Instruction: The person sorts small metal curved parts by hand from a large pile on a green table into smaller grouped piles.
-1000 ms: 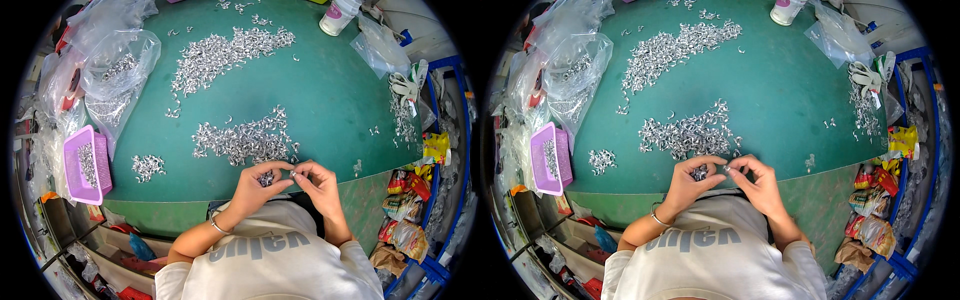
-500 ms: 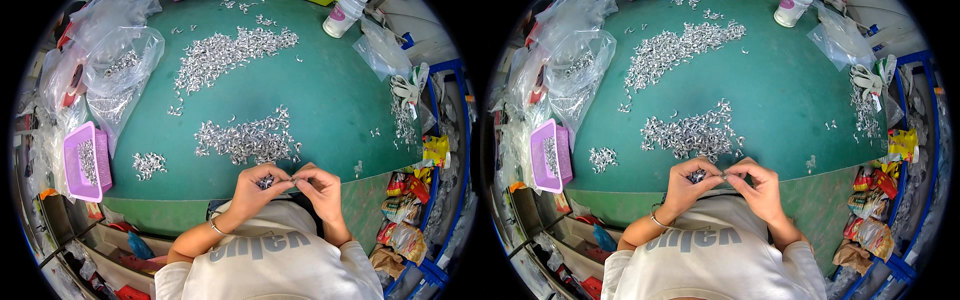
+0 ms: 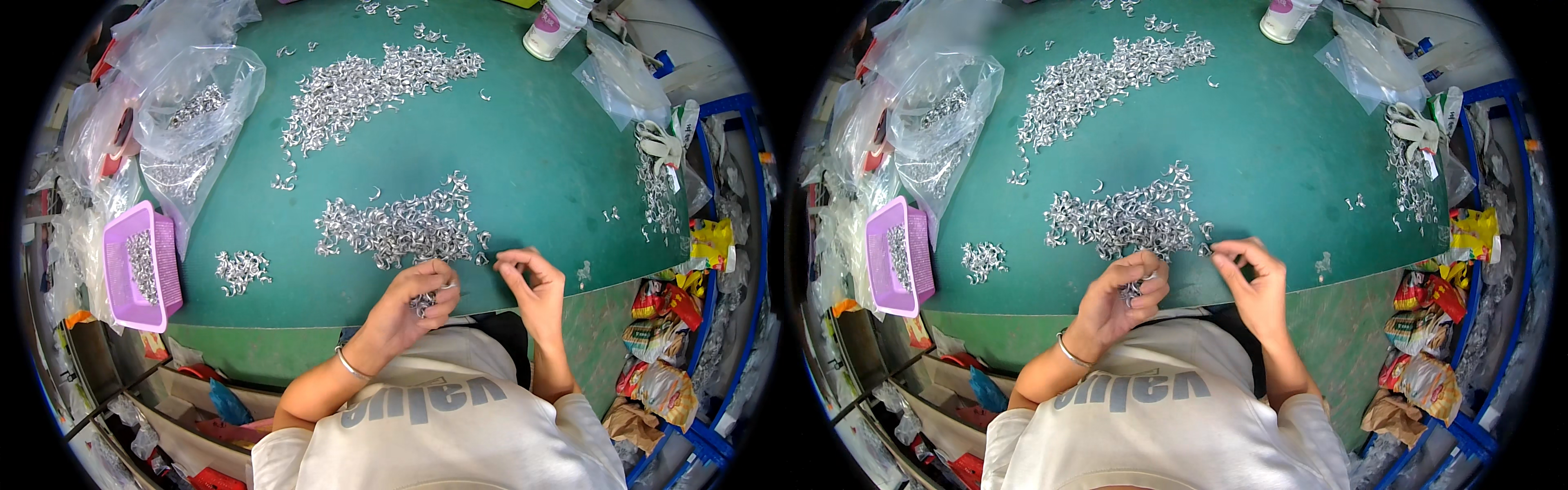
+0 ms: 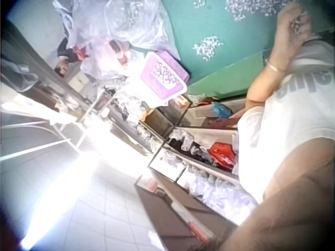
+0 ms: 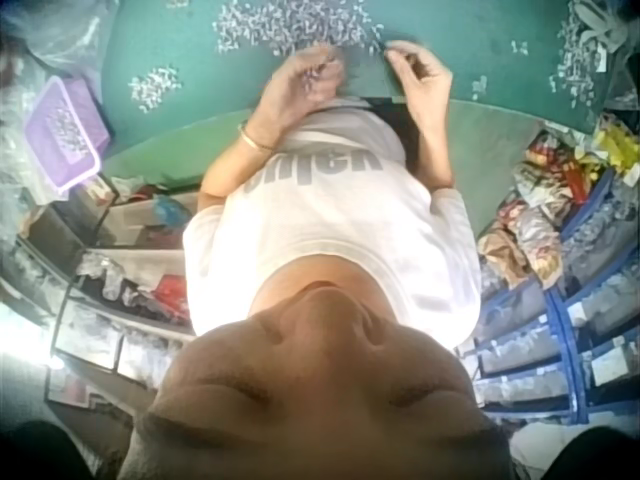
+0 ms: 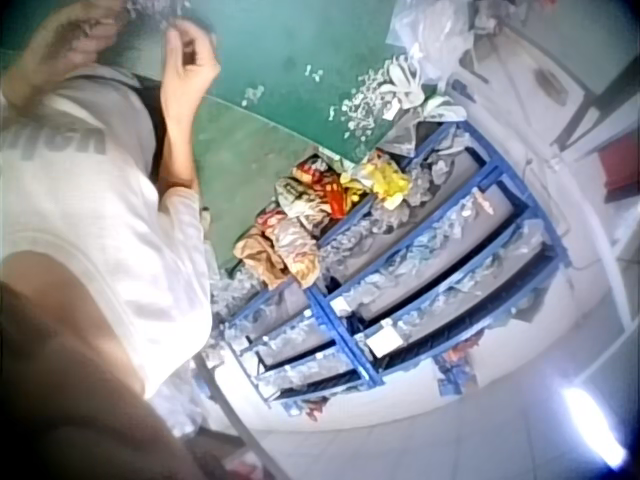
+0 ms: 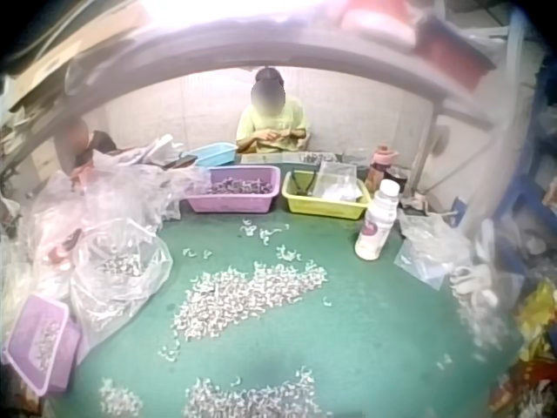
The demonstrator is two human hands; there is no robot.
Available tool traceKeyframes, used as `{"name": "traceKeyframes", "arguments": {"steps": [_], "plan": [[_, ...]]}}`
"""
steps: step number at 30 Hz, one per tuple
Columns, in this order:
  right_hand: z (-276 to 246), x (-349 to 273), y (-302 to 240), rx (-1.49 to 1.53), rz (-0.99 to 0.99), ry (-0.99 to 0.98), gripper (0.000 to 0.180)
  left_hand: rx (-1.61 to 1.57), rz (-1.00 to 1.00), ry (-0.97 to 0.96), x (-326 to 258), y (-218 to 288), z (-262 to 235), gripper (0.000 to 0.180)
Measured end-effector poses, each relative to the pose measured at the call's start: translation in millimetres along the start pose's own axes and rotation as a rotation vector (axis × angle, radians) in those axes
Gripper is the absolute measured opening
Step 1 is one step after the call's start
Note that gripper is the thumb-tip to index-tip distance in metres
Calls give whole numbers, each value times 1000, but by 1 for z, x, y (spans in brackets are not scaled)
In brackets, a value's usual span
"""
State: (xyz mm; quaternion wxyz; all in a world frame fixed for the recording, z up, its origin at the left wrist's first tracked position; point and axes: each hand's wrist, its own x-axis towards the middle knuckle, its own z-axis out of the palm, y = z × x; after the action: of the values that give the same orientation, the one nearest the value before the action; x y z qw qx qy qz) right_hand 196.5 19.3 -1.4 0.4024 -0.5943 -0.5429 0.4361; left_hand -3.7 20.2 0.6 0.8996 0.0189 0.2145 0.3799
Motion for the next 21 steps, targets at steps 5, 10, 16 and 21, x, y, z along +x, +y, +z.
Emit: {"name": "traceKeyframes", "arguments": {"steps": [5, 10, 16, 21], "plan": [[2, 3, 7, -524, -308, 65, 22, 23, 93, 48, 3, -2, 2, 23], [14, 2, 18, -680, -391, 69, 20, 359, 89, 155, 2, -8, 1, 24], [4, 5, 12, -741, -427, 145, 16, 515, 106, 233, 2, -9, 2, 18], [-4, 10, -1, -686, -501, 43, 15, 590, 121, 298, 4, -10, 1, 14]]}}
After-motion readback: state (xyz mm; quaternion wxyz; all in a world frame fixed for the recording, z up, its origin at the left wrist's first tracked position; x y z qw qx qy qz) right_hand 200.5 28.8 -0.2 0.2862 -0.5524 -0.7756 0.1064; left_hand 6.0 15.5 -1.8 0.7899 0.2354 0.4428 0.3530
